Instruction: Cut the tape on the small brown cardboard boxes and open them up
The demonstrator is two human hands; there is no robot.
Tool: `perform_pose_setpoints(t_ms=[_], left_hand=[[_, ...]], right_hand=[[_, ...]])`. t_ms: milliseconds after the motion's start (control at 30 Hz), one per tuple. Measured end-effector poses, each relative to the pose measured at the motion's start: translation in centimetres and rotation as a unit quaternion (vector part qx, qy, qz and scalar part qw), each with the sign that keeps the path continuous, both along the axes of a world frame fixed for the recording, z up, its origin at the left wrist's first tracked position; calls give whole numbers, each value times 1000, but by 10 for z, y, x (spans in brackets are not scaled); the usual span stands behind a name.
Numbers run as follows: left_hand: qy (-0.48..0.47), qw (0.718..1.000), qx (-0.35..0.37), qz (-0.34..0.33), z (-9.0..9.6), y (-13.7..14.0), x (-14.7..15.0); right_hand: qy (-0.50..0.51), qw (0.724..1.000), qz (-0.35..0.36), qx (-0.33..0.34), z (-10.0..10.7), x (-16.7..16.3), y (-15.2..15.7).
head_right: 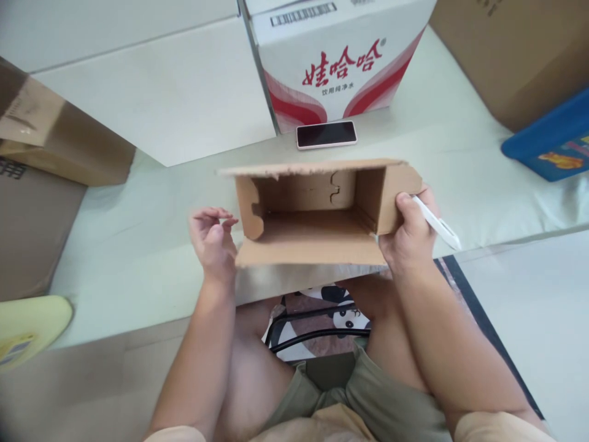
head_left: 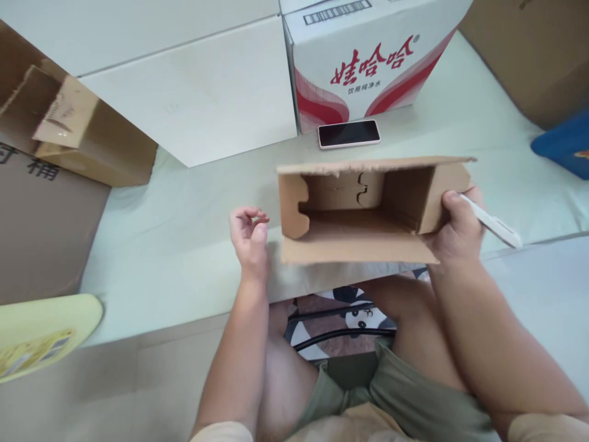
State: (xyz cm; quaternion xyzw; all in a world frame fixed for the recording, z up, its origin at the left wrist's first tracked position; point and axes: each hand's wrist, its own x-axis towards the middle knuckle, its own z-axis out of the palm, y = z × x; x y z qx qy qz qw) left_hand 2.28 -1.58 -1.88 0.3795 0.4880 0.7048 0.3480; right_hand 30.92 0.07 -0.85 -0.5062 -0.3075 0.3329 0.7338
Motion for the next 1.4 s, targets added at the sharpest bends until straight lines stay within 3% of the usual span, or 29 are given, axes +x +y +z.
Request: perform_pose_setpoints(t_ms=[167,267,400,700,800,900,1000,1100,1200,1300,1400], left_hand=[[45,996,16,-81,0,0,-2],[54,988,34,-143,6,-4,6],[38,993,36,-102,16,-5,14],[-20,999,-14,-24,23,6,15],[-31,999,-12,-37,20,8,14],[-23,999,-17,-35,18,7,14],[26,999,9,-28,17,4,14],[84,993,50,-73,20,0,13],[117,982,72,-128,33,-8,12],[147,974,42,-168,59,-21,12],[270,933,-6,-237,88,-35,20]], right_hand=[[-7,998,56,-29,4,10,-3],[-70,995,32,-58,7,9,-8],[-123,991,12,-42,7,7,-12],[5,994,22,111,9,-3,-25],[-66,980,118,148,7,-5,-34],[-153,963,189,117,1,-6,-36],[-166,966,168,108,-6,-8,-31],[-193,961,131,146,-11,-11,-27],[-217,964,99,120,-13,-15,-25],[-213,972,81,51,-10,-17,-25],[-219,973,75,12,-8,-19,-24]])
